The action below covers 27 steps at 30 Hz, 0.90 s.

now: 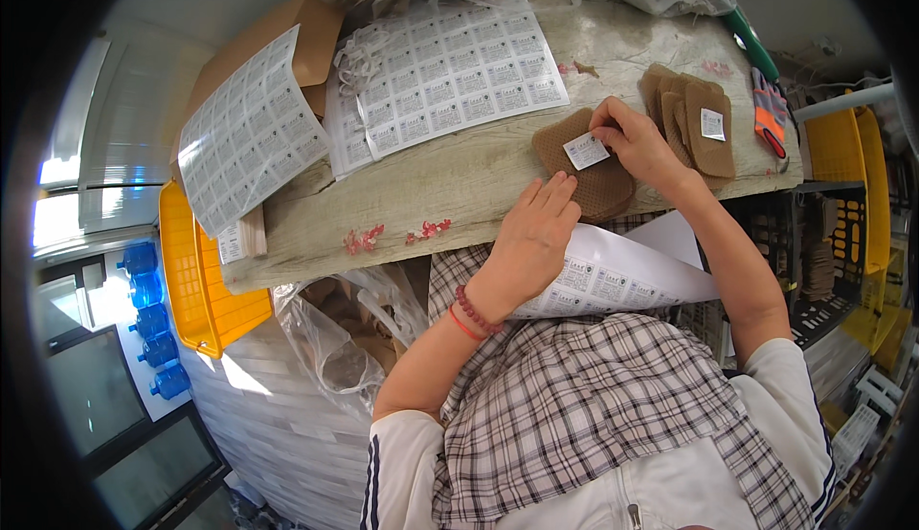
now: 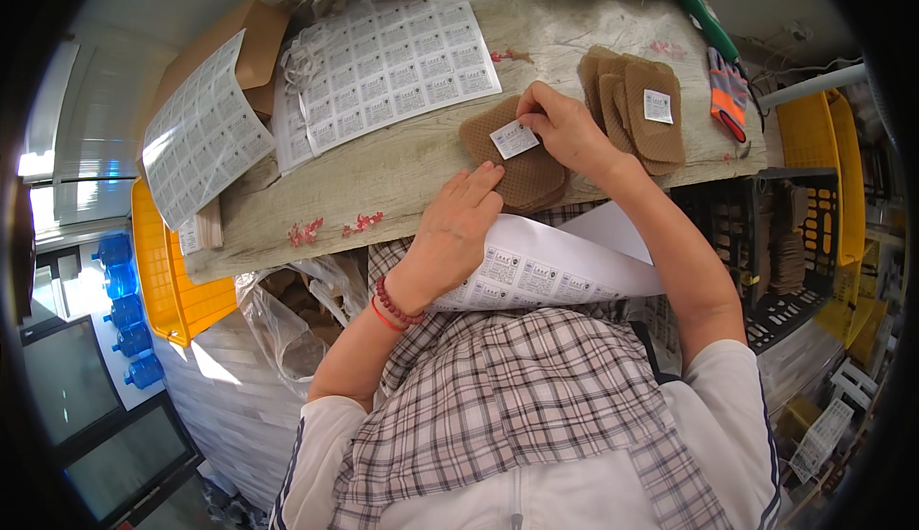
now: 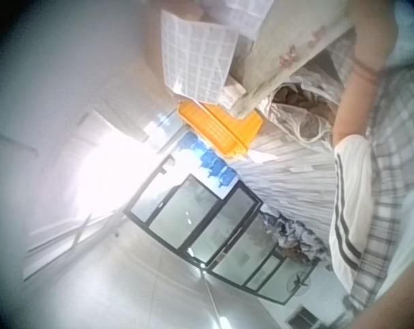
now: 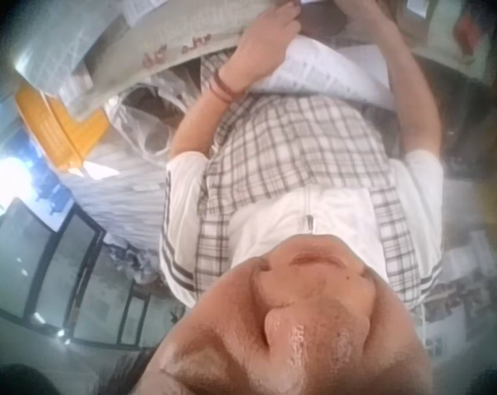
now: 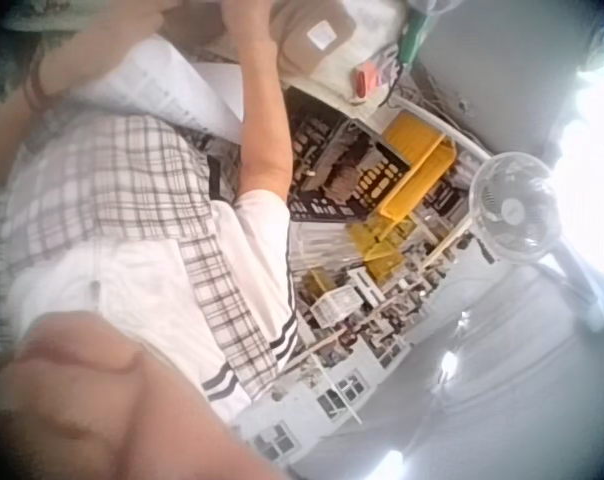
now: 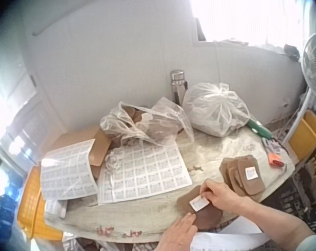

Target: The person repeatedly peels small white labels from a sheet and affixes them onto brown rectangular pads on a workbench. The person handles the label sheet and pads by hand, placing each labeled pad into a growing stack.

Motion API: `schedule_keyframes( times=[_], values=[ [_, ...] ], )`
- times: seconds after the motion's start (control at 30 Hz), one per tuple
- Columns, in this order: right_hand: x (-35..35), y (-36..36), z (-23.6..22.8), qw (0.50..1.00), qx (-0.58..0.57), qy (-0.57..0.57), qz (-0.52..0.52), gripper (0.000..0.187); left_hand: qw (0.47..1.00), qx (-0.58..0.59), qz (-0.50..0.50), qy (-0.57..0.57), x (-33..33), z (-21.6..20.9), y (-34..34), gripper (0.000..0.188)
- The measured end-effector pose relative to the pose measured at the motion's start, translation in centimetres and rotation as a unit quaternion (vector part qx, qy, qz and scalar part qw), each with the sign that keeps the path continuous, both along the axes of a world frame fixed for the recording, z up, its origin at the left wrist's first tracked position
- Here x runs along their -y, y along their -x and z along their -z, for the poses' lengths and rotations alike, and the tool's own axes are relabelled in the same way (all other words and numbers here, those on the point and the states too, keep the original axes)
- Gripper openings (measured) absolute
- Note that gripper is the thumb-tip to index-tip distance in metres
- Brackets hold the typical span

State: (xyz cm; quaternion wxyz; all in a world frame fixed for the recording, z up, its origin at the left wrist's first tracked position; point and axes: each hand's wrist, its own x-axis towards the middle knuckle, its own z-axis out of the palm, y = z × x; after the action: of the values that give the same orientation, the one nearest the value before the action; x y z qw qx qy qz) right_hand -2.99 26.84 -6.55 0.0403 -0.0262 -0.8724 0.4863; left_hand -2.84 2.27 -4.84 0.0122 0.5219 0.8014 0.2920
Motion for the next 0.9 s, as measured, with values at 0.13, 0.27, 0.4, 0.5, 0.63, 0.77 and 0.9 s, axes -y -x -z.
schedule_keyframes(
  times=[0.13,0.27,0.4,0.5,0.63,0.77,0.9],
  values=[
    [0.2,0.0,0.0,1.0,-0.006,0.005,-0.005,0.008,1.0,0.002,-0.003,0.005,-0.1,-0.2,0.0,0.019],
    [0.4,0.0,0.2,1.0,-0.007,-0.002,0.0,0.007,1.0,-0.001,-0.004,-0.002,-0.1,-0.1,0.0,0.017],
    [0.7,-0.1,0.0,1.0,-0.013,-0.007,0.007,0.006,1.0,0.0,0.003,0.003,0.0,0.0,0.0,0.018],
    [1.0,-0.2,-0.2,1.0,-0.004,-0.02,0.013,0.006,1.0,0.019,-0.009,0.018,-0.1,-0.3,-0.1,0.017],
    [1.3,-0.4,-0.5,0.999,-0.014,-0.043,0.02,0.007,0.998,0.052,-0.016,0.013,-0.4,-1.1,0.0,0.014],
    [1.6,-0.5,-0.5,0.997,-0.026,-0.073,0.026,0.008,1.0,0.0,0.011,0.013,-0.7,-1.1,0.4,0.014],
    [2.1,-0.7,-0.5,0.985,-0.061,-0.161,0.027,0.009,0.999,-0.027,0.013,0.033,-0.7,-0.4,0.3,0.016]
  ],
)
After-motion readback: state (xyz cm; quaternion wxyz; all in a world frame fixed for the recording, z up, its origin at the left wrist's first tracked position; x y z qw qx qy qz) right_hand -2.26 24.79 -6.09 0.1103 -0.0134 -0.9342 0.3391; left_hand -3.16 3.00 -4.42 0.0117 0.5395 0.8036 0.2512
